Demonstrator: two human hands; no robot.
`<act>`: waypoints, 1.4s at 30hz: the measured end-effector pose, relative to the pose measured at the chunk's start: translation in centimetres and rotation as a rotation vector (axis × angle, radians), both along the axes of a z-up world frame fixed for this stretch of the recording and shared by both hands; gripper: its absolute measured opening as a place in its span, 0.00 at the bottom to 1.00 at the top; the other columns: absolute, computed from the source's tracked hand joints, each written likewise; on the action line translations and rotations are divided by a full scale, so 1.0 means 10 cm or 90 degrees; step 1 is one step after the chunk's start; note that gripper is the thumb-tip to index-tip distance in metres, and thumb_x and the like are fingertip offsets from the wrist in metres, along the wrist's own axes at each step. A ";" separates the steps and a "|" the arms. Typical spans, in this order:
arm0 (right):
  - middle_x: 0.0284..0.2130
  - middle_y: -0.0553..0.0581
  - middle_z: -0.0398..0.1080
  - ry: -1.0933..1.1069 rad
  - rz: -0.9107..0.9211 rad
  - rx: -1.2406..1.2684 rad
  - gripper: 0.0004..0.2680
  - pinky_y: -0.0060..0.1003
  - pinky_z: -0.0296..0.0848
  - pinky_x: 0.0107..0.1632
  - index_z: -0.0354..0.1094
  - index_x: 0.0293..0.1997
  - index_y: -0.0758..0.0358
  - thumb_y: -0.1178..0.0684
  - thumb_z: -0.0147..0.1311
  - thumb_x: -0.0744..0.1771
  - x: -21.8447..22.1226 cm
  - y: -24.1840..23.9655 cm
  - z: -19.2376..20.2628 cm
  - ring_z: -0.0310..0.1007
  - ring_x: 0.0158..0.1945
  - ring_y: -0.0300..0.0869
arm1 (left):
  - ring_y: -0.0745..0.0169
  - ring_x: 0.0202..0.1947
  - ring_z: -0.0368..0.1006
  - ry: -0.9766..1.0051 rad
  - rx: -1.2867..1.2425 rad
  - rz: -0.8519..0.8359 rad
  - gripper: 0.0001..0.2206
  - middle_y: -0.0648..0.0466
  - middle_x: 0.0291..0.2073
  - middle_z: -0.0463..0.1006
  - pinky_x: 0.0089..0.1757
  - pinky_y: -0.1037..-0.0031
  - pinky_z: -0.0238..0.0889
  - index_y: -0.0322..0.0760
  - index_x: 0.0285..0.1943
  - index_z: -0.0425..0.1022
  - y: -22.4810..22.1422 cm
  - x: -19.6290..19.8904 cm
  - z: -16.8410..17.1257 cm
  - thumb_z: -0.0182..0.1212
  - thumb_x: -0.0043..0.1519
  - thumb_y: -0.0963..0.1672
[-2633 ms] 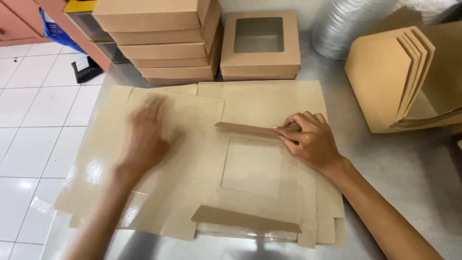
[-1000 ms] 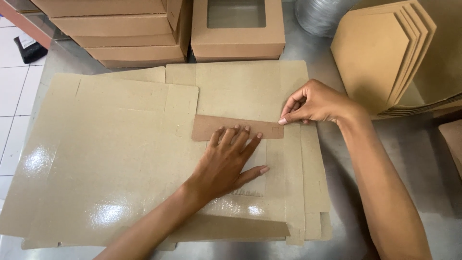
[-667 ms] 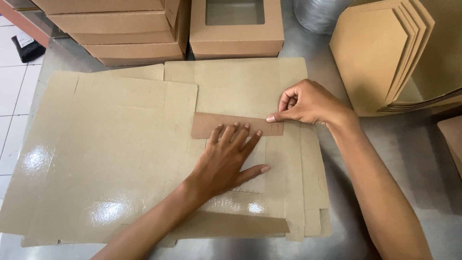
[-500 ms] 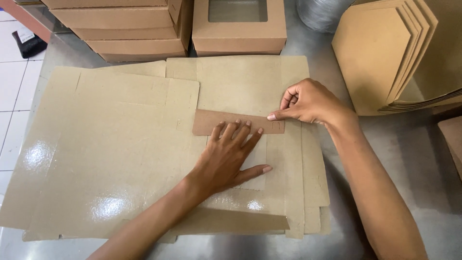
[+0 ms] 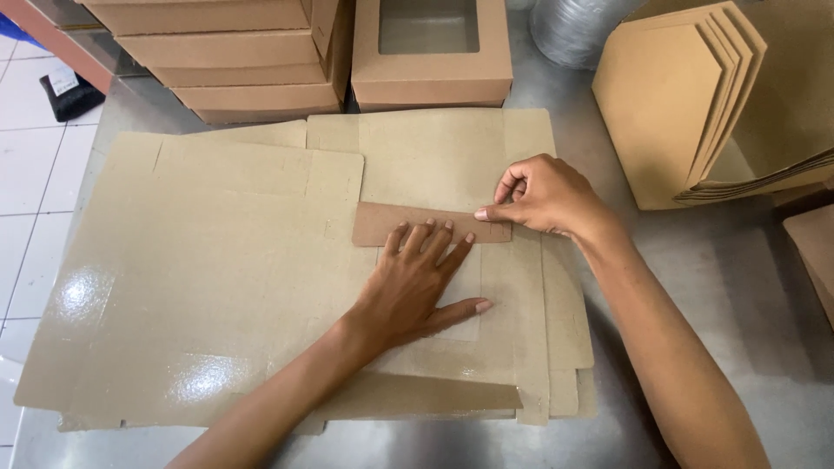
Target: The person assembles flat cardboard boxes by folding flaps and inserting a clear plastic window into a die-cut opening. They press the flaps to secure the window and continue folding the box into shape.
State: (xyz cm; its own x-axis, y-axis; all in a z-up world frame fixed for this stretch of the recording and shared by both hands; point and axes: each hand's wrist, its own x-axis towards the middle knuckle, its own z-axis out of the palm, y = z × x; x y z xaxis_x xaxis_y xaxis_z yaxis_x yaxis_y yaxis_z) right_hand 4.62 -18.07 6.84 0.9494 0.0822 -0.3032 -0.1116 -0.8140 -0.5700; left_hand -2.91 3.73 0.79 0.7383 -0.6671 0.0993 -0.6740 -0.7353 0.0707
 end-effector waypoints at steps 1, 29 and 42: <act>0.18 0.50 0.68 -0.001 -0.003 0.001 0.12 0.34 0.64 0.30 0.79 0.33 0.58 0.44 0.73 0.57 -0.02 0.00 0.01 0.71 0.24 0.42 | 0.44 0.69 0.59 -0.001 0.001 -0.003 0.38 0.44 0.64 0.70 0.63 0.46 0.49 0.44 0.72 0.67 0.00 0.00 0.01 0.36 0.64 0.66; 0.16 0.53 0.70 -0.089 -0.004 -0.077 0.20 0.34 0.63 0.26 0.73 0.33 0.62 0.32 0.69 0.59 -0.09 0.21 -0.06 0.73 0.22 0.43 | 0.45 0.68 0.60 -0.019 0.007 -0.001 0.39 0.46 0.62 0.70 0.62 0.46 0.52 0.44 0.72 0.68 0.02 -0.02 0.01 0.37 0.63 0.66; 0.25 0.54 0.77 -0.109 0.071 -0.151 0.20 0.43 0.73 0.40 0.72 0.30 0.53 0.26 0.65 0.56 0.19 0.97 -0.07 0.80 0.37 0.51 | 0.49 0.62 0.64 -0.126 -0.091 -0.015 0.39 0.50 0.61 0.69 0.58 0.51 0.60 0.42 0.69 0.70 0.08 -0.01 -0.07 0.37 0.62 0.66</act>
